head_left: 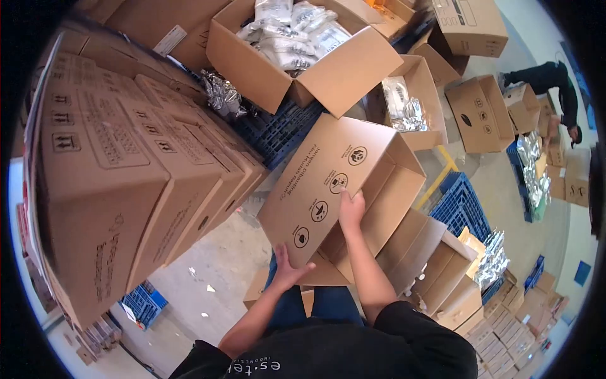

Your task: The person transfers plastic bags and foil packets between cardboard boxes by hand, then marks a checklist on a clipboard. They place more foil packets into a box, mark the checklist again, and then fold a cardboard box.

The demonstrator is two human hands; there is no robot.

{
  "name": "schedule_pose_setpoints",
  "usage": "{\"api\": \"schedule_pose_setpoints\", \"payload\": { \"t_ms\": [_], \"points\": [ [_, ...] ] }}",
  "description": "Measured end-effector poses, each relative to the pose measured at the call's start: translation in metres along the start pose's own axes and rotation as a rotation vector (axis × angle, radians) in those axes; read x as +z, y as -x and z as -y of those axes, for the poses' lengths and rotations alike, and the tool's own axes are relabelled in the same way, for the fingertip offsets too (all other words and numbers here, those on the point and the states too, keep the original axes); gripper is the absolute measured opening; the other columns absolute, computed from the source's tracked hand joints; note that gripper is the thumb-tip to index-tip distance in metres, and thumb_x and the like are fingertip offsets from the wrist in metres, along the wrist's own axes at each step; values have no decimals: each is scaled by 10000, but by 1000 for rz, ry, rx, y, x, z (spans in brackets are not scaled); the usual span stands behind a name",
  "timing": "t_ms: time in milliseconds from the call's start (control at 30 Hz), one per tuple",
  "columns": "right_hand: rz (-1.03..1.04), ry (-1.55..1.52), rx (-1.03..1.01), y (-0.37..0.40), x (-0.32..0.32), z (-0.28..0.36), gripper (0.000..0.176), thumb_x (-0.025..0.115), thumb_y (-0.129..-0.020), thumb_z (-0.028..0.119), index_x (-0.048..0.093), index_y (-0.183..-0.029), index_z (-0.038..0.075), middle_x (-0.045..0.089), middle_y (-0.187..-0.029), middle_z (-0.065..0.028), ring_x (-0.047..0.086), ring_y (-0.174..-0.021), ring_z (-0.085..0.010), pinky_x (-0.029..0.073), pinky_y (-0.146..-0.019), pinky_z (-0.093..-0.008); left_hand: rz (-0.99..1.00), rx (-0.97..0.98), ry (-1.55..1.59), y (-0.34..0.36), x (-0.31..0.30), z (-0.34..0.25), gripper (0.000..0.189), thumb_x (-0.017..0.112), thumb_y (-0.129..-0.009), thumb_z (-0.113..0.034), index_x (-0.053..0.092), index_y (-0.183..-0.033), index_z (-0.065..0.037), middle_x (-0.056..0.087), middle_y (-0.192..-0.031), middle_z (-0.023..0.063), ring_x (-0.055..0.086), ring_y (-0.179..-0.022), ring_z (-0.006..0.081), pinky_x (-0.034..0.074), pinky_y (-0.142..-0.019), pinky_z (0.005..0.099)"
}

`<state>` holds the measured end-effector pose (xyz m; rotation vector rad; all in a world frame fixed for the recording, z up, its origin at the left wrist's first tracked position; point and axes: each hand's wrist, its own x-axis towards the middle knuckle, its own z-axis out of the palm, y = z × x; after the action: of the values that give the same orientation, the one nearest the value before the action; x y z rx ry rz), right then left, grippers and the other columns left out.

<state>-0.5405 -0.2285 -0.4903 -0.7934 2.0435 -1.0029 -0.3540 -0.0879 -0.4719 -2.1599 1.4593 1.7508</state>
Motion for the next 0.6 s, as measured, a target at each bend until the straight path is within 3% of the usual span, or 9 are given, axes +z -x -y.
{"api": "schedule_pose_setpoints", "payload": {
  "t_ms": [67, 133, 167, 333, 367, 400, 467, 500, 600],
  "points": [
    [-27, -222, -22, 1, -13, 0, 252, 551, -816, 138, 541, -992, -42, 633, -878, -180, 612, -844, -281, 441, -768, -346, -40, 50, -99, 9, 4, -12, 1060, 666, -693, -501, 32, -1378, 2, 54, -1407, 289, 8, -1336, 356, 134, -1080, 401],
    [5, -185, -12, 12, -36, 24, 248, 546, -820, 117, 535, -1003, -50, 627, -915, -163, 597, -859, -233, 435, -780, -333, -138, 157, -113, 12, 9, -10, 984, 695, -696, -333, 63, -1381, -15, 65, -1409, 280, 50, -1330, 372, 157, -1079, 403],
    [-8, -224, -60, 16, -46, 33, 245, 537, -825, 105, 529, -1007, -58, 618, -940, -162, 586, -874, -225, 429, -793, -333, -155, 159, -102, 15, 10, -11, 984, 695, -696, -333, 63, -1381, -15, 65, -1409, 280, 50, -1330, 372, 157, -1079, 403],
    [64, -483, -168, 24, -103, 90, 236, 502, -843, 56, 491, -1038, -77, 592, -972, -132, 556, -920, -209, 406, -836, -305, -324, 393, -67, 31, -9, -59, 765, 635, -699, -99, 234, -1348, -45, 188, -1403, 217, 220, -1296, 347, 242, -1057, 383],
    [116, -467, -184, 20, -114, 93, 219, 503, -845, 55, 486, -1030, -61, 587, -918, -108, 582, -791, -174, 469, -701, -274, -382, 405, -11, 34, -17, -76, 695, 623, -713, -84, 293, -1324, -47, 247, -1378, 212, 301, -1254, 339, 263, -1046, 375],
    [125, -462, -209, 14, -124, 107, 219, 503, -845, 55, 486, -1030, -61, 587, -918, -108, 582, -791, -174, 469, -701, -274, -398, 417, 7, 27, -20, -82, 695, 623, -713, -84, 293, -1324, -47, 247, -1378, 212, 301, -1254, 339, 263, -1046, 375],
    [195, -517, -71, 15, -147, 145, 202, 499, -846, 62, 476, -1019, -39, 577, -850, -89, 562, -614, -121, 470, -484, -237, -615, 450, 39, 14, -24, -83, 709, 628, -707, -70, 288, -1329, -54, 272, -1367, 196, 355, -1218, 319, 273, -1036, 362],
    [121, -521, -70, 9, -153, 160, 199, 499, -846, 77, 459, -1019, -13, 562, -799, -76, 514, -503, -83, 402, -345, -203, -624, 463, 495, 8, -25, -92, 683, 643, -703, -78, 325, -1306, -51, 306, -1349, 175, 381, -1200, 285, 312, -1005, 359],
    [-112, -583, -44, -16, -182, 206, 289, 541, -805, 93, 427, -1051, -9, 566, -859, -98, 556, -601, -130, 431, -385, -241, -522, 499, 847, 44, -47, -159, 663, 642, -701, -77, 338, -1289, -41, 326, -1330, 161, 404, -1182, 279, 350, -971, 365]
  ]
}}
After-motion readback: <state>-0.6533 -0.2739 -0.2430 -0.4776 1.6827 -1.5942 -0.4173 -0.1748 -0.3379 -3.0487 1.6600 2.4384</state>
